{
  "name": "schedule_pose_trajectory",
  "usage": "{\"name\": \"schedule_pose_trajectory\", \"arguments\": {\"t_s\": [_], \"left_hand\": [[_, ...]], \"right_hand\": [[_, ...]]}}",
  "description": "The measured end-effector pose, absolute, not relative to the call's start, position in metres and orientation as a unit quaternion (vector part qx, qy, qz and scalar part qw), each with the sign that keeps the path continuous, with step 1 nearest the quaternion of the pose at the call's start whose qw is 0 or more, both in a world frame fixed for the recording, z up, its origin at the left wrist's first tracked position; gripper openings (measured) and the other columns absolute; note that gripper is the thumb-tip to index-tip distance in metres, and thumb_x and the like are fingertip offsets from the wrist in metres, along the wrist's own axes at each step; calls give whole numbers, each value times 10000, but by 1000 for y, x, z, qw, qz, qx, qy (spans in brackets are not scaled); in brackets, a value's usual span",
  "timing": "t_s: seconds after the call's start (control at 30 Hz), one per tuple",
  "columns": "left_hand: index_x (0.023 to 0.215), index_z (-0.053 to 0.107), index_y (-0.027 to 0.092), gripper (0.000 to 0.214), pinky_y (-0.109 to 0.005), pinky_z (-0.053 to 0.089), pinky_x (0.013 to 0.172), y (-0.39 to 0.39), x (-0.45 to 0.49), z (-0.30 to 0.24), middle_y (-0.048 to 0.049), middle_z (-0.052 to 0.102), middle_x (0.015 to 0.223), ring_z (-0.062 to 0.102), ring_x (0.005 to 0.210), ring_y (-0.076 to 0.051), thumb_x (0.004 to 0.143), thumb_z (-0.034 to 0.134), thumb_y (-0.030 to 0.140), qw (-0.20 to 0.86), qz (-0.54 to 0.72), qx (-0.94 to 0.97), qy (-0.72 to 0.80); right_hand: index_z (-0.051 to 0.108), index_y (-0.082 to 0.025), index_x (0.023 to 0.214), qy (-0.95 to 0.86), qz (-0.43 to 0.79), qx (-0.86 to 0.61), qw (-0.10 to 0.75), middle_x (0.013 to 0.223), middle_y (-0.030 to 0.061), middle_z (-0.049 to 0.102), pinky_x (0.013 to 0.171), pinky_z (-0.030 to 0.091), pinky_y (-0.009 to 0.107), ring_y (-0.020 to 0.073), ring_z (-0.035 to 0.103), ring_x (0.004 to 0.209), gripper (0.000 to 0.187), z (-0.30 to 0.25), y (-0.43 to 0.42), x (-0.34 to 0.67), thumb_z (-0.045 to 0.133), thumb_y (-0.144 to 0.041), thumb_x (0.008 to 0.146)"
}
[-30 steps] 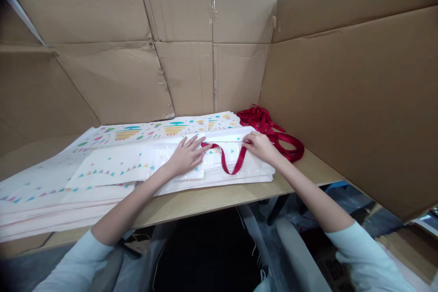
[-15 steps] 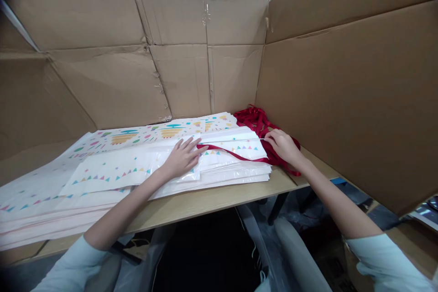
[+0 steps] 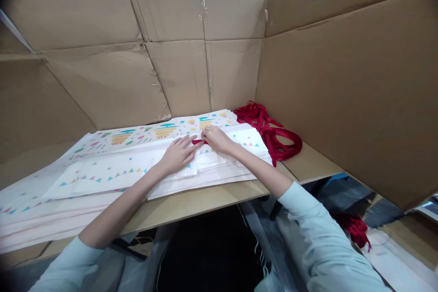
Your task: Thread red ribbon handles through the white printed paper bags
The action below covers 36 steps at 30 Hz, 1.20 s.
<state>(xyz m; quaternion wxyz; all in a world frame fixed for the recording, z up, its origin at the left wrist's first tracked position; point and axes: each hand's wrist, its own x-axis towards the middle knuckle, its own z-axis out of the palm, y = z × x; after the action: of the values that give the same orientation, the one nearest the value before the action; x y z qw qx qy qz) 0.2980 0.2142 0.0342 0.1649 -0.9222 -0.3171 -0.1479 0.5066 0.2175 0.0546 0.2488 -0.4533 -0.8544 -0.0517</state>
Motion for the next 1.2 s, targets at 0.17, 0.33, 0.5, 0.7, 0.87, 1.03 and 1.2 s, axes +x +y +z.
{"name": "schedule_pose_trajectory", "arguments": {"t_s": [0.17,0.33,0.5,0.7,0.87,1.03,1.2], "left_hand": [[1333,530,327,426,-470,326,1071,216,295,35,-63,440,1437,403,1321,-301,935,382,296,161,-146,-923,-318],[1228,620,255,384,-474,351,1055,216,296,36,-103,505,1366,429,1296,-296,928,383,291,158,-142,-923,-322],[1329,534,321,420,-480,320,1074,217,294,34,-66,423,1446,390,1326,-291,942,375,299,149,-152,-926,-312],[1368,481,362,439,-475,296,1087,216,293,30,-49,409,1461,376,1337,-279,955,346,304,140,-175,-923,-312],[1443,376,274,490,-448,271,1109,217,292,29,-63,388,1481,348,1362,-267,965,302,346,132,-170,-923,-320],[1476,269,119,582,-414,250,1128,218,292,28,-120,413,1459,324,1379,-261,961,296,389,114,-172,-918,-338],[1446,320,110,559,-406,232,1138,217,294,27,-111,408,1464,308,1389,-256,958,301,382,110,-176,-916,-343]], "right_hand": [[605,-165,789,-845,-9,-465,264,856,68,634,835,392,309,184,535,865,192,55,225,482,444,-133,888],[608,-168,739,-847,5,-460,266,853,63,632,852,402,311,179,542,884,172,57,226,470,491,-118,854],[633,-165,775,-809,26,-488,326,824,52,641,796,417,299,161,559,818,114,52,217,487,549,-104,821],[651,-154,870,-808,29,-516,284,794,52,637,671,423,263,159,571,728,86,52,189,521,621,-179,794],[673,-153,903,-813,-75,-528,232,885,87,664,713,432,283,189,596,797,202,57,174,541,477,-129,866],[714,-162,852,-736,-180,-633,158,944,91,679,698,402,283,219,597,883,179,80,174,621,539,-128,833],[716,-142,902,-578,-237,-766,154,949,134,663,717,375,311,196,562,804,144,118,175,731,612,-105,808]]}}
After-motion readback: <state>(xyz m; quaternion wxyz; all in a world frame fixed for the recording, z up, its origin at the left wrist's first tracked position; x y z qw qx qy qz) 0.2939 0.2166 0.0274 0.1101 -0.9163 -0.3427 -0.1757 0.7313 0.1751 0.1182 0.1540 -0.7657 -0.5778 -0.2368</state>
